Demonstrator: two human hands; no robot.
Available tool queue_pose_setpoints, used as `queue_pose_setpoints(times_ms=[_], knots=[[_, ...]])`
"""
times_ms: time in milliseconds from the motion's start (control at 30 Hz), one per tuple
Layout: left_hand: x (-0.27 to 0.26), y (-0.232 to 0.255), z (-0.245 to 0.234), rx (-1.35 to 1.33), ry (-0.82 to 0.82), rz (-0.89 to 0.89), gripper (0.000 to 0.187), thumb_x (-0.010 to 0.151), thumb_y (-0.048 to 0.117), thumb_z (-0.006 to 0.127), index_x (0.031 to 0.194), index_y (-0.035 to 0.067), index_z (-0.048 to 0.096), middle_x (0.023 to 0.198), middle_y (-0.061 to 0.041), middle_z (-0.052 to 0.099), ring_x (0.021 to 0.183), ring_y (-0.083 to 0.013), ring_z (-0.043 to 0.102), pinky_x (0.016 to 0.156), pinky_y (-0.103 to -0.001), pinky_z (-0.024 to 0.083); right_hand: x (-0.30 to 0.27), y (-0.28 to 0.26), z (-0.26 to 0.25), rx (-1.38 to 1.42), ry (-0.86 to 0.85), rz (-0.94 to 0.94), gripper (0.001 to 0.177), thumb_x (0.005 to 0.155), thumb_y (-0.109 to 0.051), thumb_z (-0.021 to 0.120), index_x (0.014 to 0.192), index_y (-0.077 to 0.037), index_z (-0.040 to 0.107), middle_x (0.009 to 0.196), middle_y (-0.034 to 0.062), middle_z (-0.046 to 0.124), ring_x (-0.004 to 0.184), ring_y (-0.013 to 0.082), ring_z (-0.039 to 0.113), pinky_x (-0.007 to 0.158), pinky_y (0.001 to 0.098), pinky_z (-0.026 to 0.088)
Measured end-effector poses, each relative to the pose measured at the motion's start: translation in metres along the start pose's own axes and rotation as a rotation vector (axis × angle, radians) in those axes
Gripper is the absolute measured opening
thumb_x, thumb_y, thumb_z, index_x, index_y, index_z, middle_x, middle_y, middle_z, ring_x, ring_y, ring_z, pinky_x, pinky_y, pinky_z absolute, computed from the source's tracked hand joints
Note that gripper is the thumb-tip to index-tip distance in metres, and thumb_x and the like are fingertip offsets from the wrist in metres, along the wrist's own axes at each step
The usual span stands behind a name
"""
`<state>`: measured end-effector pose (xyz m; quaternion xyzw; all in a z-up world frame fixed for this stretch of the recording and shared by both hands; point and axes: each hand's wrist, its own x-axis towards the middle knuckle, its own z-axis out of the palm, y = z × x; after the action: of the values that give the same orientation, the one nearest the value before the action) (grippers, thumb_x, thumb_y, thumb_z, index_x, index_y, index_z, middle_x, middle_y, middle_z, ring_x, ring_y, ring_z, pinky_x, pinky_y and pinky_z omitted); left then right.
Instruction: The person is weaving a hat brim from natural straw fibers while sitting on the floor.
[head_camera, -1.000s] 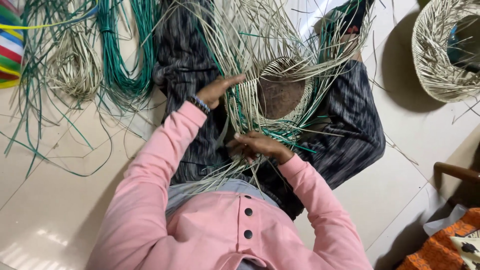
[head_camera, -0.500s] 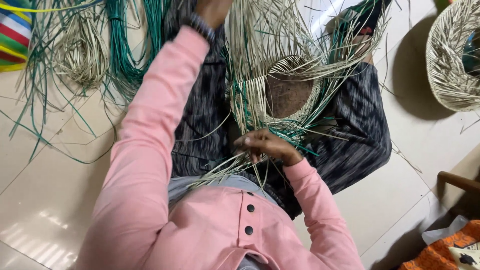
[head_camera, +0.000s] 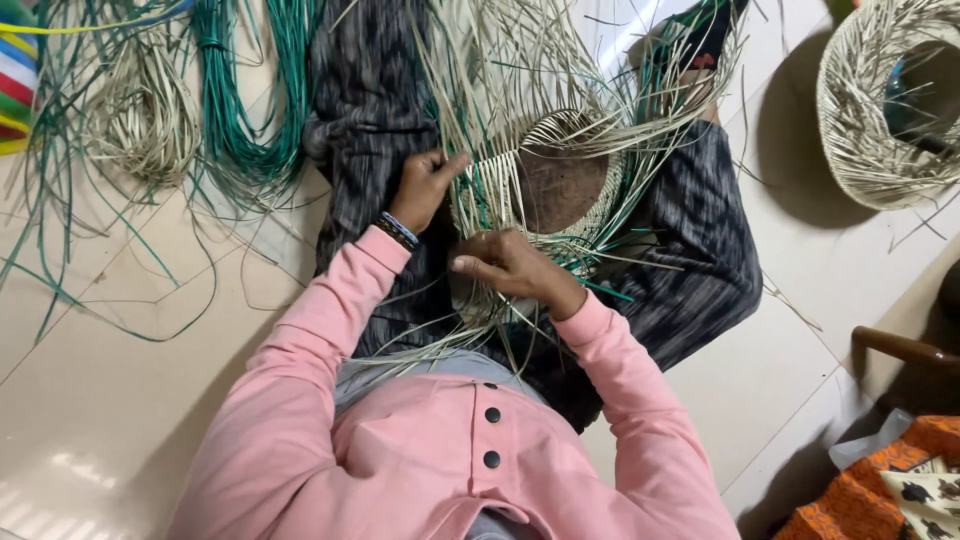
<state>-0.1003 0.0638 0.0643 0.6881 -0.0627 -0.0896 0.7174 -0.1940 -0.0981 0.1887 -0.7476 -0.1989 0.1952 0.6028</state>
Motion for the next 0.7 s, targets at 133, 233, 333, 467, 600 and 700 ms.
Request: queue_pose_setpoints(times_ms=[133,233,333,467,600,700], knots=[[0.008,-0.009,-0.004,-0.35,0.05,-0.333,0.051,0.095,0.03,0.082,0.062,0.015,0.045,0.057,0.009,0.04,0.054,-0.0044,0.04,0.058,-0.023,0.032,-0.021,0.064,-0.011,-0.054,0.002,0.223,0.034,0.1,-0.028,0.068,0.083,0.0,0.076,0.063,0.0191,0.066,0.06,0.0322,0.065,0.057,0.0437,0.05],[0.007,0.056,-0.002,-0.3,0.026,-0.24,0.05,0.096,0.029,0.082,0.066,0.016,0.044,0.061,0.009,0.034,0.059,-0.0037,0.036,0.06,-0.025,0.028,-0.017,0.05,-0.028,0.241,0.21,0.305,0.022,0.097,-0.02,0.074,0.084,-0.002,0.076,0.061,0.0106,0.067,0.054,0.0189,0.065,0.054,0.0319,0.052],[0.02,0.057,-0.004,-0.299,-0.085,-0.184,0.058,0.098,0.031,0.081,0.065,0.016,0.035,0.064,0.01,0.024,0.064,-0.0041,0.029,0.065,-0.028,0.032,0.002,0.033,-0.053,0.094,0.521,0.167,0.009,0.094,-0.01,0.078,0.095,-0.001,0.078,0.073,0.0136,0.073,0.066,0.0197,0.071,0.063,0.0311,0.057],[0.023,0.147,-0.006,-0.308,-0.197,-0.481,0.056,0.082,0.045,0.088,0.062,0.009,0.051,0.056,0.002,0.026,0.042,-0.0063,0.025,0.047,-0.025,0.027,0.037,0.036,-0.073,-0.251,0.78,0.001,0.01,0.091,-0.003,0.082,0.1,-0.007,0.079,0.087,0.0126,0.076,0.084,0.0236,0.075,0.075,0.0341,0.06],[0.073,-0.001,-0.001,-0.348,-0.504,-0.56,0.119,0.063,0.07,0.076,0.153,0.001,0.039,0.167,-0.025,0.023,0.154,-0.0455,0.011,0.116,-0.07,0.018,0.046,0.08,-0.074,-0.34,0.763,0.083,0.013,0.086,-0.011,0.088,0.095,-0.013,0.079,0.087,0.0102,0.073,0.085,0.0273,0.075,0.075,0.0368,0.059],[0.073,0.0,0.001,-0.351,-0.544,-0.215,0.07,0.096,0.058,0.069,0.139,0.003,0.058,0.137,-0.016,0.059,0.133,-0.0317,0.047,0.121,-0.045,0.022,0.04,0.097,-0.074,-0.322,0.792,0.168,0.015,0.084,-0.012,0.088,0.095,-0.013,0.079,0.087,0.0108,0.073,0.086,0.0293,0.075,0.075,0.0393,0.06]])
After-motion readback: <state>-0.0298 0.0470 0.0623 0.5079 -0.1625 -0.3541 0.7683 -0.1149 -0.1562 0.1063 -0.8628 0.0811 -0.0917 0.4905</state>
